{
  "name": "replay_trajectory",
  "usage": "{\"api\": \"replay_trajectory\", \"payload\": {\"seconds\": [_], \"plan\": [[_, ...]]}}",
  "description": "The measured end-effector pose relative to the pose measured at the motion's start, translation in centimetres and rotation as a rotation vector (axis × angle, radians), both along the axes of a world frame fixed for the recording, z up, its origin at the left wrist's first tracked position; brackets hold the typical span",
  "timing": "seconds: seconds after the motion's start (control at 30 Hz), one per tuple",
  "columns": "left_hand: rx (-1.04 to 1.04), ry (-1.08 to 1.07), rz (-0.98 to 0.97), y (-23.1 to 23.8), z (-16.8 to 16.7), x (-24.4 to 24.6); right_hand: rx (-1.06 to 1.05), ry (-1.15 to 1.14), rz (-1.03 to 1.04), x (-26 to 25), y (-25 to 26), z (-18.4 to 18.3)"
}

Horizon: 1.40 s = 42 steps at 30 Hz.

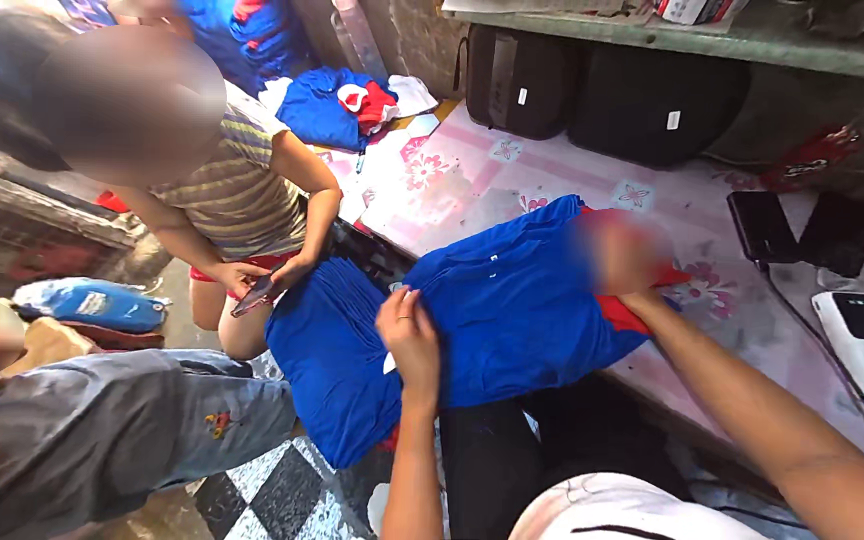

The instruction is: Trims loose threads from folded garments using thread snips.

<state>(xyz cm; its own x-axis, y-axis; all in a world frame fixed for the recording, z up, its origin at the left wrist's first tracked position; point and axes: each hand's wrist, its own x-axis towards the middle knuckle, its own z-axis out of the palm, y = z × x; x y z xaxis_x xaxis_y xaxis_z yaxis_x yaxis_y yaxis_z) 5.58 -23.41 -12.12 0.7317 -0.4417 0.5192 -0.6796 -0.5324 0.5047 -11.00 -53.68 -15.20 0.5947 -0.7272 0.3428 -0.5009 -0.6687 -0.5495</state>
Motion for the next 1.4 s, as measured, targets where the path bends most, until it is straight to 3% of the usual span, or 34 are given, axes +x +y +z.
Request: {"api": "replay_trajectory", "payload": {"seconds": [0.13,0.33,0.47,0.67,0.87,0.97,1.07,1.17,1.27,1.33,1.4], "plan": [[-0.124,0.068,-0.369,-7.6,0.9,-3.3,-0.161,-0.06,-0.013,0.2,0.9,-1.3],[0.074,0.174,-0.498,-14.0,-1.6,-0.9,-0.153,-0.104,0.005,-0.3,0.6,-1.5],[0.027,0.196,-0.484,-14.1,-2.4,-0.6,-0.168,-0.131,-0.006,-0.1,0.6,-1.8],[-0.28,0.548,-0.345,-11.7,-0.7,-0.3,-0.189,-0.136,-0.013,0.0,0.6,-1.9],[0.103,0.116,-0.537,-14.0,-1.8,-0.5,-0.192,-0.117,-0.028,0.1,0.8,-1.9],[0.023,0.221,-0.486,-13.8,-1.9,0.1,-0.208,-0.13,-0.022,0.0,0.7,-1.9],[-0.223,0.354,-0.243,-11.5,-0.9,0.6,-0.209,-0.137,-0.023,0.0,0.8,-2.1],[-0.085,0.293,-0.19,-10.8,0.5,-1.9,-0.214,-0.133,-0.032,0.1,0.8,-2.0],[0.154,0.243,-0.221,-12.7,-0.6,-3.7,-0.209,-0.125,-0.024,0.1,0.8,-1.9],[0.132,0.184,-0.239,-13.5,-2.1,-3.0,-0.214,-0.129,-0.017,0.0,0.8,-1.9],[0.055,0.27,-0.276,-12.8,-1.7,-1.4,-0.212,-0.132,-0.008,-0.1,0.6,-2.0]]}}
